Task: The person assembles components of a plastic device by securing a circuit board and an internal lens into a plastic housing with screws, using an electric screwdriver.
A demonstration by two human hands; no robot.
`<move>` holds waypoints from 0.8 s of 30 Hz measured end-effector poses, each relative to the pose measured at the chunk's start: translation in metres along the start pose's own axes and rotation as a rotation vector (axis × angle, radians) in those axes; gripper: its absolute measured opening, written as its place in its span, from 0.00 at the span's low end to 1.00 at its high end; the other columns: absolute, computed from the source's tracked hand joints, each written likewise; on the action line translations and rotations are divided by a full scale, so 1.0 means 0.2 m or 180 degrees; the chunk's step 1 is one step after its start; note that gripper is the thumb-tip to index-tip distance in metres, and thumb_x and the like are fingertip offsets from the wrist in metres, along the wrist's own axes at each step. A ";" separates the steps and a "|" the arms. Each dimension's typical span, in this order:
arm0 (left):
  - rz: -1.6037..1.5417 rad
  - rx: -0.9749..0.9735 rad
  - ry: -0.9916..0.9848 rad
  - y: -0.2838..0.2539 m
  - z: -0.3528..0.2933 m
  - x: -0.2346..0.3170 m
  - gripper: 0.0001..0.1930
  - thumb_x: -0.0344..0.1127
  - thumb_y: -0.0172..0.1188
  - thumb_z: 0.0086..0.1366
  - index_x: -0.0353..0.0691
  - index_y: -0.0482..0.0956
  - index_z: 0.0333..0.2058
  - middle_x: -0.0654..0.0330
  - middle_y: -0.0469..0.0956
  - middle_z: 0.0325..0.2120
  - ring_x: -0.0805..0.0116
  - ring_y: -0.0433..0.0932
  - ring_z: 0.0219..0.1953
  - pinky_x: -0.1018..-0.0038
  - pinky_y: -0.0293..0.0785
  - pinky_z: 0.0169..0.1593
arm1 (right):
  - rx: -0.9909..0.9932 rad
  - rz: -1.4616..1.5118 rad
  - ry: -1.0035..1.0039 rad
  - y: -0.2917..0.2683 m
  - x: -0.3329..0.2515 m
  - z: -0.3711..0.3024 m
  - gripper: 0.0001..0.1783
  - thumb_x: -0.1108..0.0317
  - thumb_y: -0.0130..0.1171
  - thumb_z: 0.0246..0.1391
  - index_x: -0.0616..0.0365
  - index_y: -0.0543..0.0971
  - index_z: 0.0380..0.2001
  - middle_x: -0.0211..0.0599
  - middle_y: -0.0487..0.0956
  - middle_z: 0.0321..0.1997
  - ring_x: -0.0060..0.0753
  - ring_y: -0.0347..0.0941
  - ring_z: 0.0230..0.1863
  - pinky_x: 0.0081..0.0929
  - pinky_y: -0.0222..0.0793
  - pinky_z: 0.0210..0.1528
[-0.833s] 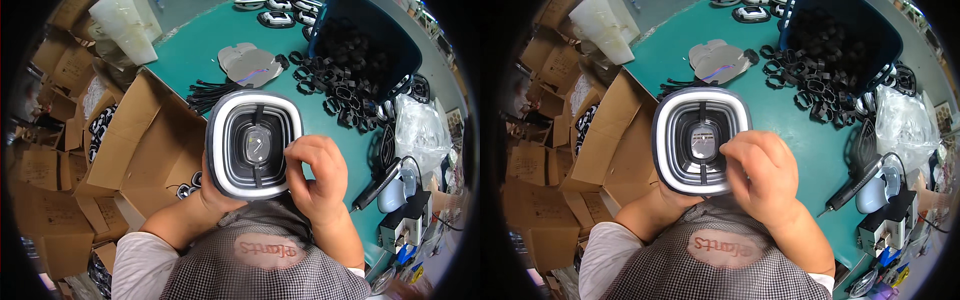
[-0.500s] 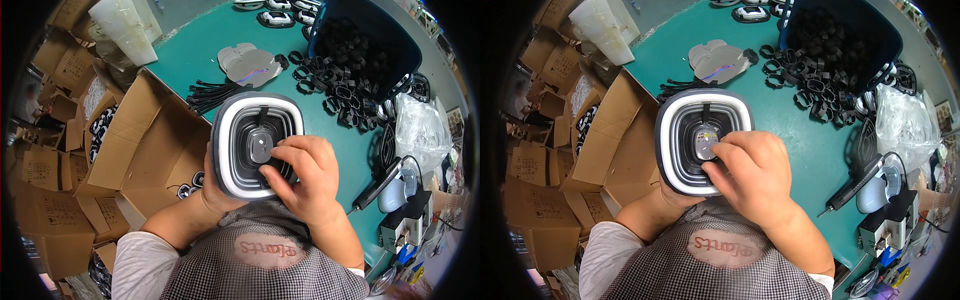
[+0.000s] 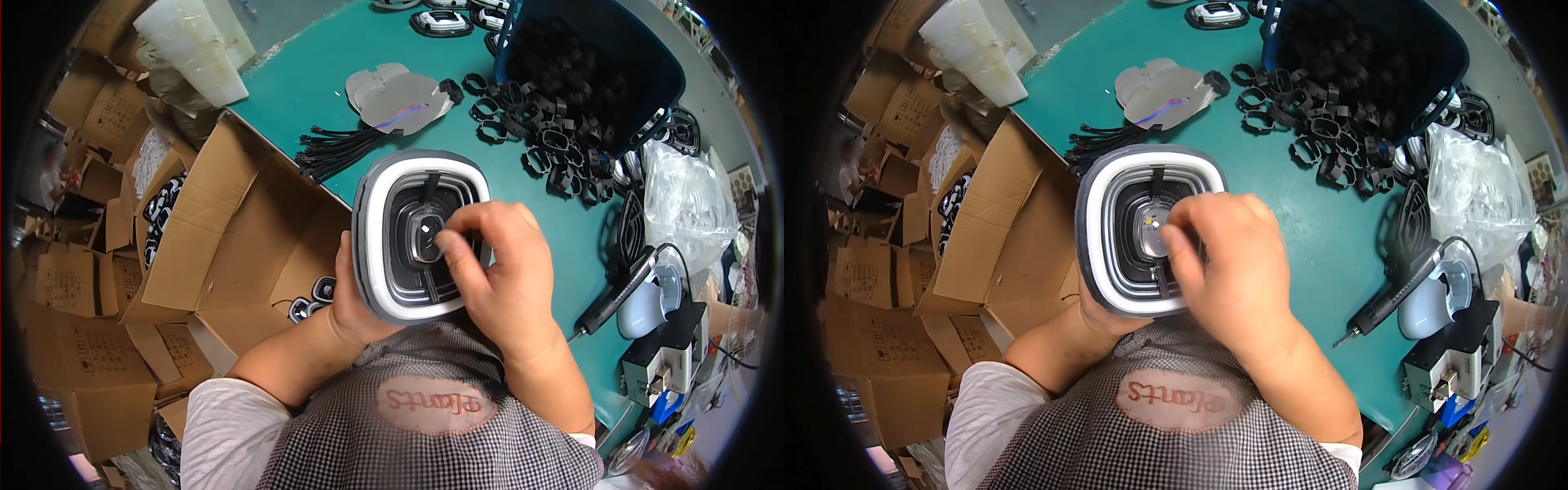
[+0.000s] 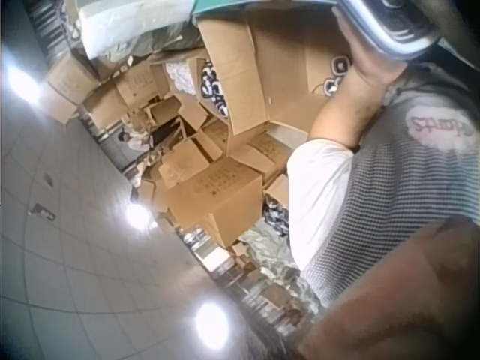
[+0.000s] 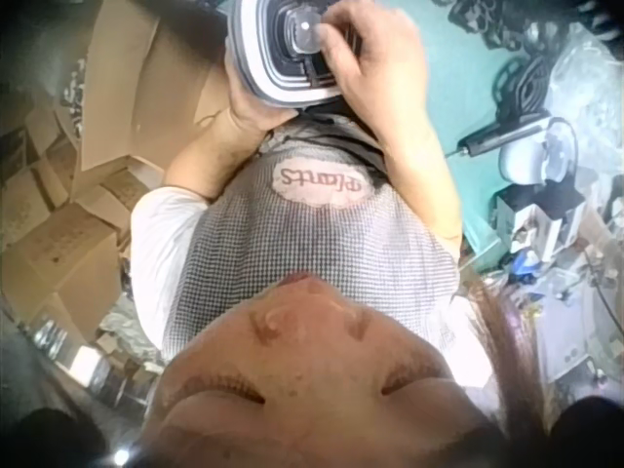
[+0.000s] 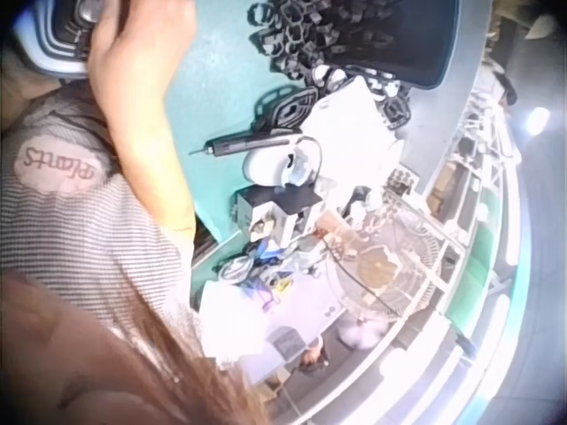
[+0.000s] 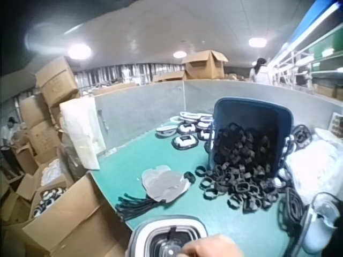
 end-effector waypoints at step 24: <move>-0.0288 0.0713 -0.0216 -0.06 0.07 0.02 0.27 0.51 0.48 0.68 0.39 0.67 0.59 0.54 0.73 0.54 0.60 0.74 0.55 0.60 0.72 0.59 | 0.1016 0.1392 0.0012 -0.12 0.13 -0.13 0.13 0.86 0.45 0.50 0.63 0.75 0.36 0.33 0.74 0.27 0.28 0.69 0.26 0.24 0.66 0.31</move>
Point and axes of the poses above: each hand's wrist, its own z-axis towards the middle knuckle, its own y-axis out of the palm, x = y × z, the point moved 6 cm from there along z, towards the middle knuckle
